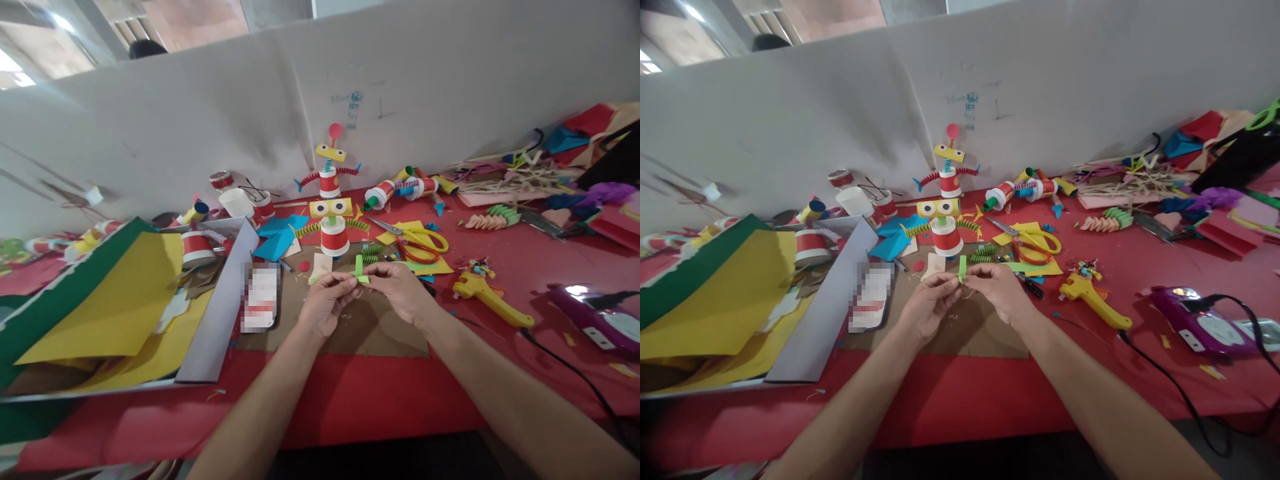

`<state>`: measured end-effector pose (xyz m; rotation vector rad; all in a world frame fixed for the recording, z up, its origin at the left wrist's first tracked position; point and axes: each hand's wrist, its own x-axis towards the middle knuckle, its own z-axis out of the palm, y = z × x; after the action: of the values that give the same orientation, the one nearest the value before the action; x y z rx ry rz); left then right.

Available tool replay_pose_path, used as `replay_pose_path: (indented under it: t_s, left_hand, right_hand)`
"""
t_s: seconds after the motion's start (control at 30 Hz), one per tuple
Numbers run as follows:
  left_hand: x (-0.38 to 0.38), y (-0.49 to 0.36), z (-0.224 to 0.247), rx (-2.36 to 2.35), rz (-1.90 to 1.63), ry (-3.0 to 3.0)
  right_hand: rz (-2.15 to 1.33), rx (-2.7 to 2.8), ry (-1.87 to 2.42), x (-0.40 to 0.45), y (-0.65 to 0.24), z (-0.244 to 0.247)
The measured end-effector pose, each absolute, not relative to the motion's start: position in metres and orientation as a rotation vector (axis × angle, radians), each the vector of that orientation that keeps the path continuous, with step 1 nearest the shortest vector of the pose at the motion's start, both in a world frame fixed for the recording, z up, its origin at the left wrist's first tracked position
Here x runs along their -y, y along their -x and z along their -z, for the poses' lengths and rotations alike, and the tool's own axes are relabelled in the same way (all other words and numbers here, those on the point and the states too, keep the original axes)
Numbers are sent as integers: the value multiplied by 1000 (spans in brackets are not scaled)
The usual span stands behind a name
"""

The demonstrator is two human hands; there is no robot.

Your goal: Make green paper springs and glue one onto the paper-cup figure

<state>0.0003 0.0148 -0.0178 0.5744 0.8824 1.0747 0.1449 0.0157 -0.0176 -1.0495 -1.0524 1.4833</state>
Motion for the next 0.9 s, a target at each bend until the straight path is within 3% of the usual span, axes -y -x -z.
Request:
replay_pose_path:
  t_s: [0.43, 0.9]
  left_hand:
    - [-18, 1, 16, -873, -1145, -587]
    - [-15, -1, 17, -859, -1196, -610]
  right_hand:
    - [-1314, 1293, 990, -14, -147, 17]
    - [-1291, 1134, 1033, -12, -139, 22]
